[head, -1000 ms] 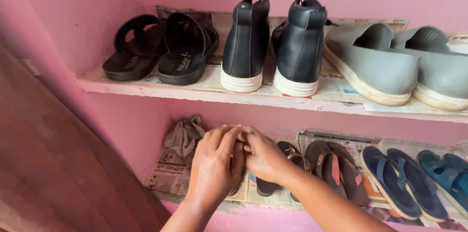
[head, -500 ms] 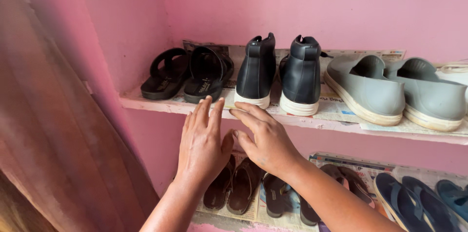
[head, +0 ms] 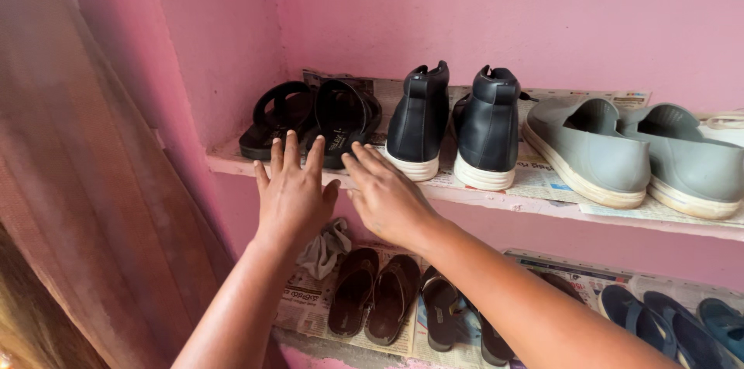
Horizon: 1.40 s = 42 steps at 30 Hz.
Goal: The person wipes several pairs of shoes and flip-flops on a two-tier pink shoe rack using a light-colored cloth. They handle each item individually, wiping the exterior surfaces, then place them back in neat rows on the shelves.
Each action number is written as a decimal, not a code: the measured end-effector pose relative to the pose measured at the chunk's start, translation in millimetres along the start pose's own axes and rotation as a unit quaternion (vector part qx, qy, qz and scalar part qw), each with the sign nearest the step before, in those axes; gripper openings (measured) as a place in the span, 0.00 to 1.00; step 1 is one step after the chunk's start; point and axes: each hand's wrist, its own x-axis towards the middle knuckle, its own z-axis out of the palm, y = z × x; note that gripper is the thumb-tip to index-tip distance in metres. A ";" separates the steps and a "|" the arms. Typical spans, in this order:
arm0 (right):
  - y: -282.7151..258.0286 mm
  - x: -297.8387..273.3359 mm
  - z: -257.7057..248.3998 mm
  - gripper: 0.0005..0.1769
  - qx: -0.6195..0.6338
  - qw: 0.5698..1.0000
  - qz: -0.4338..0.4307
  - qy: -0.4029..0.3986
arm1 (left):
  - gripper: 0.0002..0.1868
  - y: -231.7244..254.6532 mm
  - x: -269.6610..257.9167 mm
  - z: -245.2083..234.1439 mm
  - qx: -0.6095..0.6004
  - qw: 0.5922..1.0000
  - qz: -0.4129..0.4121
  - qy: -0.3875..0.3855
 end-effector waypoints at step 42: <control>60.0 -100.2 -70.8 0.29 -0.146 0.952 0.077 0.258 | 0.39 110.0 13.3 64.4 -0.212 0.960 0.112 0.144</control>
